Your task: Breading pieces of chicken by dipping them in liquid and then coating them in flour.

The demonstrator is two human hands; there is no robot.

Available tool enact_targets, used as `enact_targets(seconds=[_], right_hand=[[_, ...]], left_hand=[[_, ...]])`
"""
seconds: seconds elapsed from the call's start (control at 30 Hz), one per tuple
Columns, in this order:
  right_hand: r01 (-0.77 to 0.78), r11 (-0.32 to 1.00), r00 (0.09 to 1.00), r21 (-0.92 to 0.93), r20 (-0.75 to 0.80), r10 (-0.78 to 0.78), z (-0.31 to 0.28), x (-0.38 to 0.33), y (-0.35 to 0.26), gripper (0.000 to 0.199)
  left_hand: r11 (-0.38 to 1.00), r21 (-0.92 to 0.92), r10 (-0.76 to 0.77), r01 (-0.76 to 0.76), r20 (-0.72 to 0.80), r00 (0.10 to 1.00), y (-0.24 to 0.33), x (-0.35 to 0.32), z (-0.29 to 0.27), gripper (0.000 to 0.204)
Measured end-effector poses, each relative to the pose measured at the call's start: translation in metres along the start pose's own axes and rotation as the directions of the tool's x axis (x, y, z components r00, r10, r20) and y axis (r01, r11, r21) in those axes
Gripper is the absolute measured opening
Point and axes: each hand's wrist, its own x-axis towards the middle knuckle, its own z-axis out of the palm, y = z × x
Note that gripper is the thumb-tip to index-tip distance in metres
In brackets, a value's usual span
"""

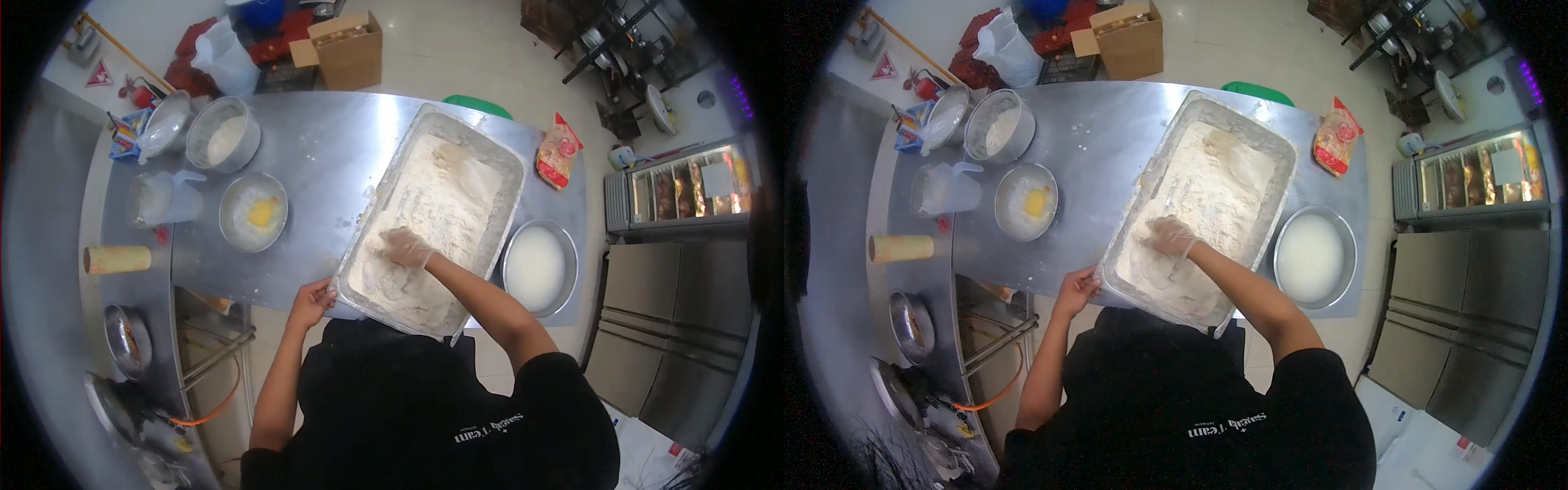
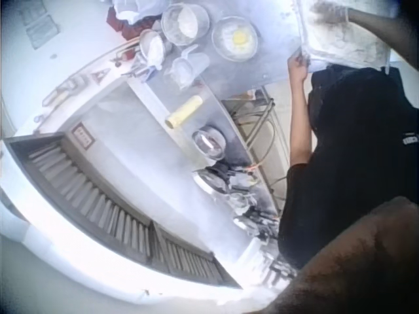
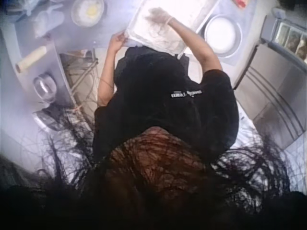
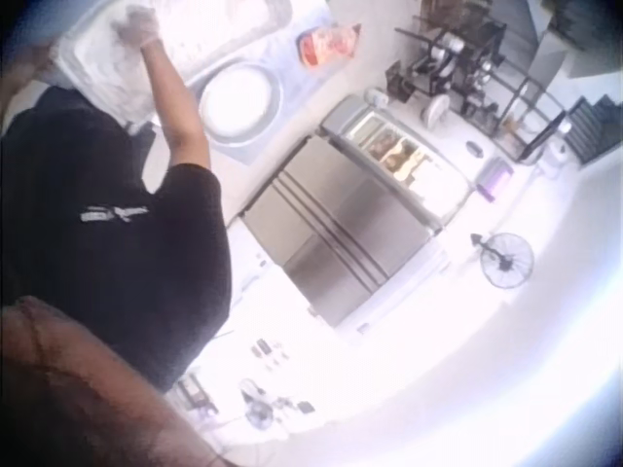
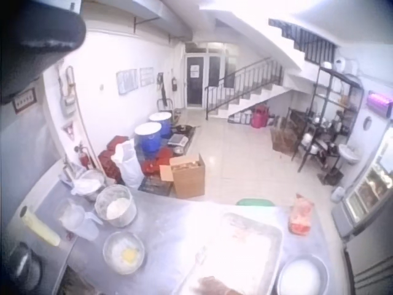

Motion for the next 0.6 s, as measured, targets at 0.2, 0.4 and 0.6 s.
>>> enact_targets(seconds=[0.2,0.4,0.6], right_hand=[[0.095,0.959,0.890,0.265,0.409,-0.201,-0.032,-0.046,-0.022,0.063],[-0.146,0.934,0.939,0.325,-0.252,0.234,-0.024,-0.134,-0.011,0.055],[-0.785,0.584,0.610,0.207,0.087,0.788,0.051,-0.150,0.014,0.063]], left_hand=[[1.000,0.009,0.018,-0.019,0.080,0.997,-0.004,0.003,-0.004,0.038],[0.999,-0.031,0.032,-0.030,0.071,0.997,0.002,-0.002,-0.002,0.036],[0.949,0.306,-0.185,0.078,0.338,0.923,0.024,-0.012,0.014,0.023]])
